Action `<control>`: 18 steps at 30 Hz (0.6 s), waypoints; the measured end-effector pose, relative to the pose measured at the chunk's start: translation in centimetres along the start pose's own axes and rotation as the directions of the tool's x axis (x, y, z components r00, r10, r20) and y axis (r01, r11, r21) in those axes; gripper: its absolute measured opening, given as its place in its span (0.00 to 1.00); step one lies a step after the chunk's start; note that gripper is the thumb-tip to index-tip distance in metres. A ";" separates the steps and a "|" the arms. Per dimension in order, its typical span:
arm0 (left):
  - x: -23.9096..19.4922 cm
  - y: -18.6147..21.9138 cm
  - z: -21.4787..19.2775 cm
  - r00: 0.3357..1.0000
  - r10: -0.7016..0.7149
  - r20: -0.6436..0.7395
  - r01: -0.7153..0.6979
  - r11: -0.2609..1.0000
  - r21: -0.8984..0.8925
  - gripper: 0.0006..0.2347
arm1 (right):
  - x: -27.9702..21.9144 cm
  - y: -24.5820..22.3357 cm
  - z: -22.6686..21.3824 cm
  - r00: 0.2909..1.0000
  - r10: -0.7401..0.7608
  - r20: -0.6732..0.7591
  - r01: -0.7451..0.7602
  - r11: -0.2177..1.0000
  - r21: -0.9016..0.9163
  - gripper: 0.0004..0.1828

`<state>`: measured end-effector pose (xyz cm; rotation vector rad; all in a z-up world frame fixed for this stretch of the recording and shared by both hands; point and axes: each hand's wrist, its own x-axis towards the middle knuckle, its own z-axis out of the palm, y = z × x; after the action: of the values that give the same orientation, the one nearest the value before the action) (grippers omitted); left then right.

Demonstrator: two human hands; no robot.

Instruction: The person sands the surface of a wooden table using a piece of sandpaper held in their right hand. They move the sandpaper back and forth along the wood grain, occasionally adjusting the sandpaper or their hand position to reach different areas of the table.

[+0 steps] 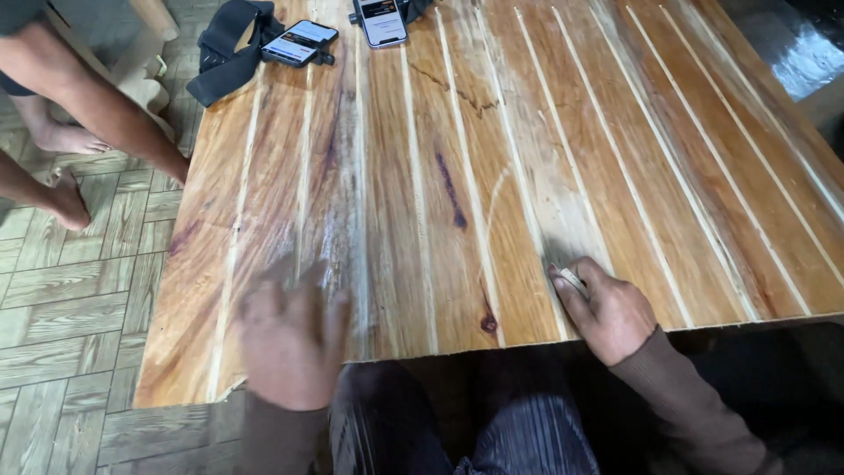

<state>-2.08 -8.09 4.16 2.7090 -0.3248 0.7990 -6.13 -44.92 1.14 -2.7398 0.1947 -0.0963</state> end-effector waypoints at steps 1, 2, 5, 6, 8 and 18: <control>0.2 1.8 0.3 0.998 0.037 -0.040 -0.042 0.991 -0.129 0.14 | -0.1 -0.4 -0.1 0.999 0.018 -0.036 -0.017 0.999 0.047 0.14; 0.6 3.5 0.6 0.994 0.066 -0.091 -0.087 0.964 -0.250 0.10 | 0.1 -0.8 -0.2 0.997 0.030 -0.073 -0.024 0.995 0.094 0.15; 1.1 8.6 0.2 0.964 0.182 0.192 -0.059 0.857 -0.512 0.18 | 0.5 -3.7 -1.3 0.982 -0.068 -0.178 0.116 0.954 0.277 0.12; 0.9 9.9 1.6 0.965 0.174 0.197 -0.053 0.863 -0.503 0.18 | 0.6 -4.8 -1.6 0.983 -0.074 -0.171 0.121 0.951 0.284 0.12; 0.9 12.3 4.7 0.962 0.255 0.093 -0.164 0.817 -0.552 0.22 | 0.9 -7.0 -2.2 0.968 -0.034 -0.248 0.151 0.870 0.470 0.11; 4.1 15.3 4.0 0.918 0.315 0.240 -0.211 0.903 -0.375 0.36 | 2.4 -7.1 0.3 0.993 -0.033 -0.115 0.110 0.627 0.771 0.16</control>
<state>-1.26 -24.26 6.59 2.4710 -0.8371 0.3480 -2.86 -38.69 3.65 -1.8560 0.0416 -0.2620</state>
